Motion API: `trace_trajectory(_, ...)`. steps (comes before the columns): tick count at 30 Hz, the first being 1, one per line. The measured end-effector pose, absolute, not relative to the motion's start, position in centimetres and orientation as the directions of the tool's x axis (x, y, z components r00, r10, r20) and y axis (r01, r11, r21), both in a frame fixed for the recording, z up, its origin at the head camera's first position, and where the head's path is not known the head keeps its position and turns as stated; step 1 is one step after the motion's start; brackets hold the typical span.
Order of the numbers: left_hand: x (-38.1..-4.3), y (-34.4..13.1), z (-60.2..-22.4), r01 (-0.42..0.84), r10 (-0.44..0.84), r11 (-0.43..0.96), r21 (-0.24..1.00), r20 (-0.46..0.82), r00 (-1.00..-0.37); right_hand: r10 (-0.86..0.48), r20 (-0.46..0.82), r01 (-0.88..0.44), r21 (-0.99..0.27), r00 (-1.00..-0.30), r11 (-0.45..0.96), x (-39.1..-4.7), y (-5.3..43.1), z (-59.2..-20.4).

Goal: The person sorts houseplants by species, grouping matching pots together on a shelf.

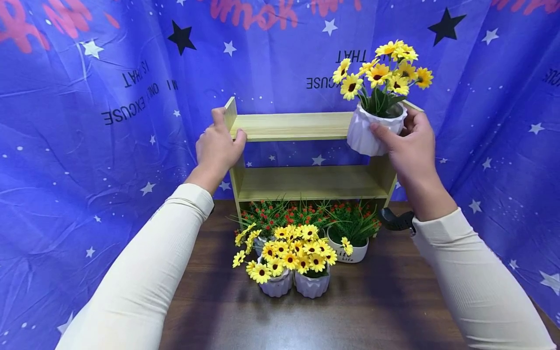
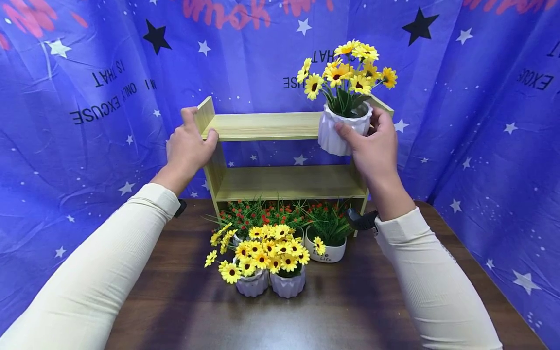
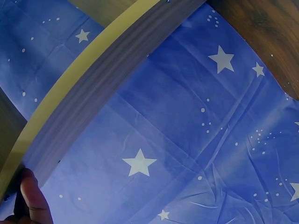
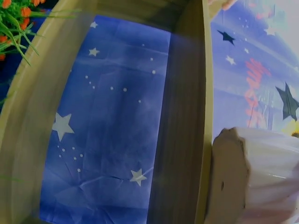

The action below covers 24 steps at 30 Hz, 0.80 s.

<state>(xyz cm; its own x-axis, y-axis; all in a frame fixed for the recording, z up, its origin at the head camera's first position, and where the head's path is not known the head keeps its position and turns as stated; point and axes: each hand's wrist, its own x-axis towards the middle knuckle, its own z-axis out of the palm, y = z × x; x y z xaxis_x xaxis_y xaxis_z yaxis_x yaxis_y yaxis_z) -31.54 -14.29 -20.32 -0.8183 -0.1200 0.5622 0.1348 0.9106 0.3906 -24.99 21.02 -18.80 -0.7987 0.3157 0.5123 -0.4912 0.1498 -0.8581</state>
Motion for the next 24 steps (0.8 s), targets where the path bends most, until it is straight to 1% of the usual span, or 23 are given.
trace_trajectory(4,-31.4,-14.3,-20.1,0.133,-0.121,0.912,0.387,0.566,-0.815,0.303,0.487,-0.472,-0.873,-0.820,0.126,-25.6,21.2,-17.9)
trace_trajectory(11,-31.4,-14.5,-20.1,0.129,-0.127,0.912,0.389,0.567,-0.814,0.253,0.457,-0.427,-0.889,-0.852,0.167,-26.2,21.4,-17.0)
trace_trajectory(17,-31.4,-14.3,-20.3,0.140,-0.119,0.910,0.390,0.570,-0.813,0.244,0.433,-0.397,-0.899,-0.868,0.184,-26.5,21.6,-16.8)
trace_trajectory(24,-31.2,-14.1,-20.2,0.145,-0.118,0.909,0.391,0.576,-0.809,0.237,0.410,-0.344,-0.898,-0.881,0.273,-27.8,21.5,-16.4)
